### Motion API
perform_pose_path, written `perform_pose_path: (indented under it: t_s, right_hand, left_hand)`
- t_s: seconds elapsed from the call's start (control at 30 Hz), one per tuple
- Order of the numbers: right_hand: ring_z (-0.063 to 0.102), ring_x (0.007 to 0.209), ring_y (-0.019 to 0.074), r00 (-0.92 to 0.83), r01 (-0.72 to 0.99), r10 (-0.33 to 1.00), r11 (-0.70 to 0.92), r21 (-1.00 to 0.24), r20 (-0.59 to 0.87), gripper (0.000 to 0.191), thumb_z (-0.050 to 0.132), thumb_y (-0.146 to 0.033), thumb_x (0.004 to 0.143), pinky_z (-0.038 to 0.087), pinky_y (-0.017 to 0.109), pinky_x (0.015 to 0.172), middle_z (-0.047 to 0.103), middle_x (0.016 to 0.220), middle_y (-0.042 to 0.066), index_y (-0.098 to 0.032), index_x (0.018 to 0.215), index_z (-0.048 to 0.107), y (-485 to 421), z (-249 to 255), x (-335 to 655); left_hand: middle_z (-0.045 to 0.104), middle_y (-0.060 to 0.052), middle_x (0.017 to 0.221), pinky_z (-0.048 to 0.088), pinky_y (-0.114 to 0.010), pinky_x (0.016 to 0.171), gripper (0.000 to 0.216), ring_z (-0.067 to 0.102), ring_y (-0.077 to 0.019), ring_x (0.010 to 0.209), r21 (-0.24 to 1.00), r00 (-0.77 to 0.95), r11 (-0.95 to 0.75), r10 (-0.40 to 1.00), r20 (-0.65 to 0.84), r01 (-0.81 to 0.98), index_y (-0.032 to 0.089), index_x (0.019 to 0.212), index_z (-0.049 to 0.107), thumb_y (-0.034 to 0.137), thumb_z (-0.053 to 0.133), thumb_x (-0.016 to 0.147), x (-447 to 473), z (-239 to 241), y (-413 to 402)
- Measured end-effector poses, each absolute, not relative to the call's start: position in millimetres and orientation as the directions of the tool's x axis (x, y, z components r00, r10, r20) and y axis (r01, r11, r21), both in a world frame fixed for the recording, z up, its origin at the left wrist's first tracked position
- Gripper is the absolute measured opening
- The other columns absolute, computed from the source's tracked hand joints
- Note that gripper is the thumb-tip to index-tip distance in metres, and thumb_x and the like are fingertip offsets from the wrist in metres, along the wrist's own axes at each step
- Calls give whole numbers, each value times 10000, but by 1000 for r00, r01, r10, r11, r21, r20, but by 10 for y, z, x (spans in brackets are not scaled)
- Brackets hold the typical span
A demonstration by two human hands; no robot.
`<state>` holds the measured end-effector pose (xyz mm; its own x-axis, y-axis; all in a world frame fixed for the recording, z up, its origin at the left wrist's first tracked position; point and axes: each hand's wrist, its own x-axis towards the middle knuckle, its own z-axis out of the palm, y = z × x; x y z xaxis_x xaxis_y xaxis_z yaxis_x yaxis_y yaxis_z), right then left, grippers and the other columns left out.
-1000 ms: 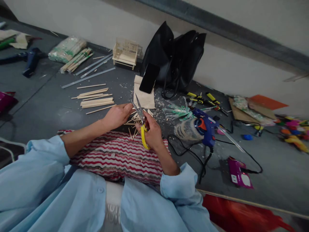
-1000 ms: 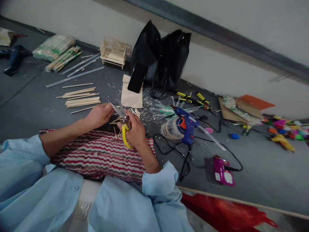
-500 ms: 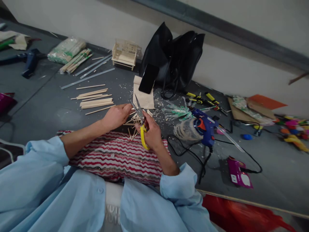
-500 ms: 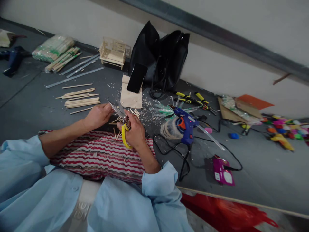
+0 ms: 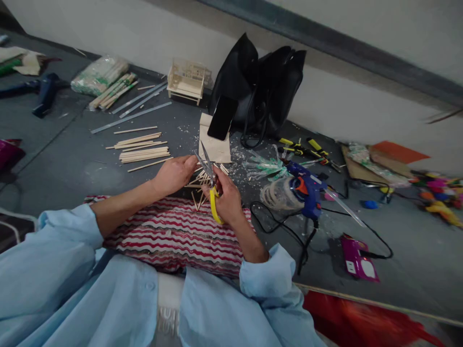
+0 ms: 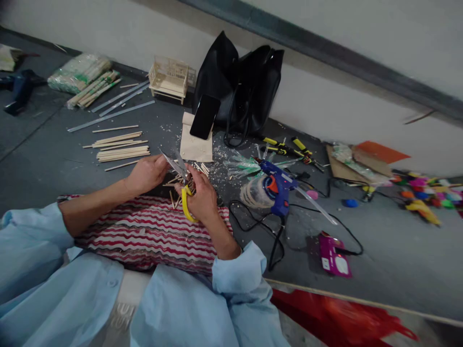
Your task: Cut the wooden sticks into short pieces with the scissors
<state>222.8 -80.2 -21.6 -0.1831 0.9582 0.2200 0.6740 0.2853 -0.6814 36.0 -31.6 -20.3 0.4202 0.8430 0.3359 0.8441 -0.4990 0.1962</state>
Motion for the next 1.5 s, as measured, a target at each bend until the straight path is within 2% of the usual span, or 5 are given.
perform_pose_path:
  t_s: [0.57,0.93,1.17,1.33,1.5]
  right_hand:
    - [625,961,196,-164,678,969,247,-692,185,550,598,-366,855,492,320,889,652,1196,92,-215,1378,511,-812,-207,2217]
    - [615,801,190,-199,717,971,235,-656,130,524,517,-214,803,480,295,740,688,1009,66,-199,1326,503,-790,-246,2256]
    - [508,580,154,-170,755,981,190,-627,93,467,477,-161,699,367,252,570,615,726,-13,-207,1156,564,-768,-256,2259]
    - [480,568,136,-150,717,980,201,-668,133,384,474,-158,705,371,239,576,556,669,-40,-218,1069,579,-764,-311,2276]
    - [519,592,136,-63,667,977,191,-720,201,385,483,-198,741,427,246,617,631,770,-16,-213,1115,575,-759,-289,2328]
  left_hand:
    - [675,-83,780,382,-247,572,180,655,-179,697,175,425,-479,863,272,860,137,942,571,209,406,955,401,-171,-343]
    - [673,-92,759,355,-254,548,215,654,-190,669,182,426,-472,872,243,862,129,949,574,251,398,972,428,-199,-352]
    - [670,-78,749,350,-243,545,215,664,-182,680,155,437,-481,865,246,863,137,978,570,258,391,976,422,-207,-354]
    - [664,-85,774,350,-249,559,201,636,-177,662,252,433,-488,868,243,836,145,960,551,265,391,974,423,-234,-342]
    - [565,-18,684,330,-238,559,256,534,-134,584,532,376,-482,876,302,696,162,928,514,346,348,993,372,-192,-301]
